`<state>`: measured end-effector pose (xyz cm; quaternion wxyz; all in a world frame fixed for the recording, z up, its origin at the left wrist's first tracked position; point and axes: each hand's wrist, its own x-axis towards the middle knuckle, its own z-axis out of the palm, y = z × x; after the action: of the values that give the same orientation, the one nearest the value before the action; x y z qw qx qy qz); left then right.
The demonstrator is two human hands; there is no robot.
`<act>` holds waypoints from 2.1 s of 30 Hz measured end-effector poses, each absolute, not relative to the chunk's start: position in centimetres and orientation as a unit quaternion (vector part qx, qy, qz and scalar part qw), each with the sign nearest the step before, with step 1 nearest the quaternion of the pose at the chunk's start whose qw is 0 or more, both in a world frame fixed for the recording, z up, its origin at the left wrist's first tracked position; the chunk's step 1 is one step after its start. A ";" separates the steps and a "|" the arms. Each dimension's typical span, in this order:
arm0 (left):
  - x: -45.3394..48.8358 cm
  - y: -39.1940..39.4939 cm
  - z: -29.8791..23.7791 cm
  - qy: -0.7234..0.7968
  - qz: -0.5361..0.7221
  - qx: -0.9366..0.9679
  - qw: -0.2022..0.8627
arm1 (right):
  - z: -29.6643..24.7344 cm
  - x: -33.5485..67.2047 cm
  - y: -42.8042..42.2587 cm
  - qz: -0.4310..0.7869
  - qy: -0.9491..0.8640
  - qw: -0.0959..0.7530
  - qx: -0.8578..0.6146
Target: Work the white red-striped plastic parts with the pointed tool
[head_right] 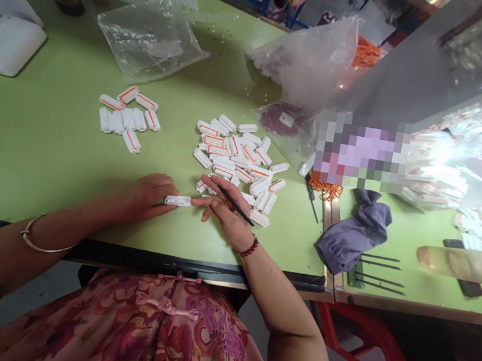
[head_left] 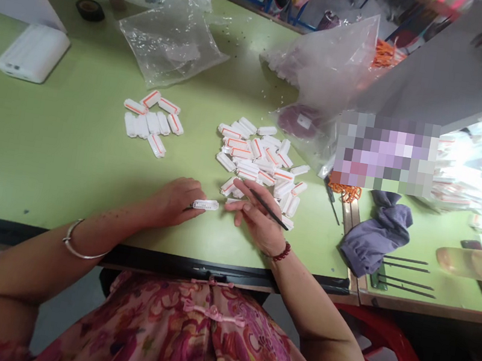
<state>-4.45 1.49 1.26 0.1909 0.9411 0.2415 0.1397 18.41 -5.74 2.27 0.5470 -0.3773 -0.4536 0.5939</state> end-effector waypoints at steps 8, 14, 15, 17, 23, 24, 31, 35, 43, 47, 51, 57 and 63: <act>-4.5 1.4 0.9 0.246 0.152 0.937 0.195 | 2.4 18.4 -6.2 0.496 -0.578 0.487 -0.427; -4.6 1.4 0.4 0.245 0.172 0.935 0.190 | 2.0 17.8 -6.8 0.233 -0.803 0.357 -0.417; -4.6 1.4 0.3 0.245 0.175 0.935 0.189 | 1.9 17.6 -6.8 0.211 -0.815 0.349 -0.411; -4.6 1.4 0.3 0.244 0.179 0.935 0.185 | 1.5 17.5 -6.9 0.191 -0.830 0.330 -0.408; -4.6 1.3 0.4 0.244 0.182 0.937 0.170 | 1.5 17.4 -6.9 0.197 -0.833 0.309 -0.414; -4.6 1.3 0.4 0.243 0.181 0.937 0.171 | 1.6 17.4 -6.9 0.196 -0.834 0.307 -0.414; -4.5 1.3 0.5 0.245 0.172 0.938 0.172 | 1.6 16.9 -7.1 0.182 -0.829 0.306 -0.432; -4.5 1.3 0.4 0.259 0.173 0.933 0.181 | 1.3 17.1 -7.1 0.178 -0.827 0.333 -0.417; -4.5 1.2 0.0 0.251 0.175 0.936 0.174 | 1.3 17.0 -7.0 0.182 -0.830 0.333 -0.409; -4.3 1.0 0.4 0.242 0.163 0.947 0.134 | 1.4 16.8 -7.0 0.188 -0.826 0.328 -0.419; -4.2 0.7 1.0 0.236 0.146 0.955 0.102 | 1.3 16.8 -7.0 0.205 -0.819 0.330 -0.422; -4.3 0.7 1.1 0.268 0.165 0.937 0.148 | 1.6 16.6 -7.0 0.196 -0.791 0.341 -0.469; -4.4 0.9 0.9 0.274 0.173 0.932 0.166 | 1.8 16.7 -7.0 0.172 -0.789 0.326 -0.491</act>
<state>-4.39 0.91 0.92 0.1656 0.9315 0.2737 0.1729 16.74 -7.01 1.79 0.3256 -0.4911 -0.7894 0.1721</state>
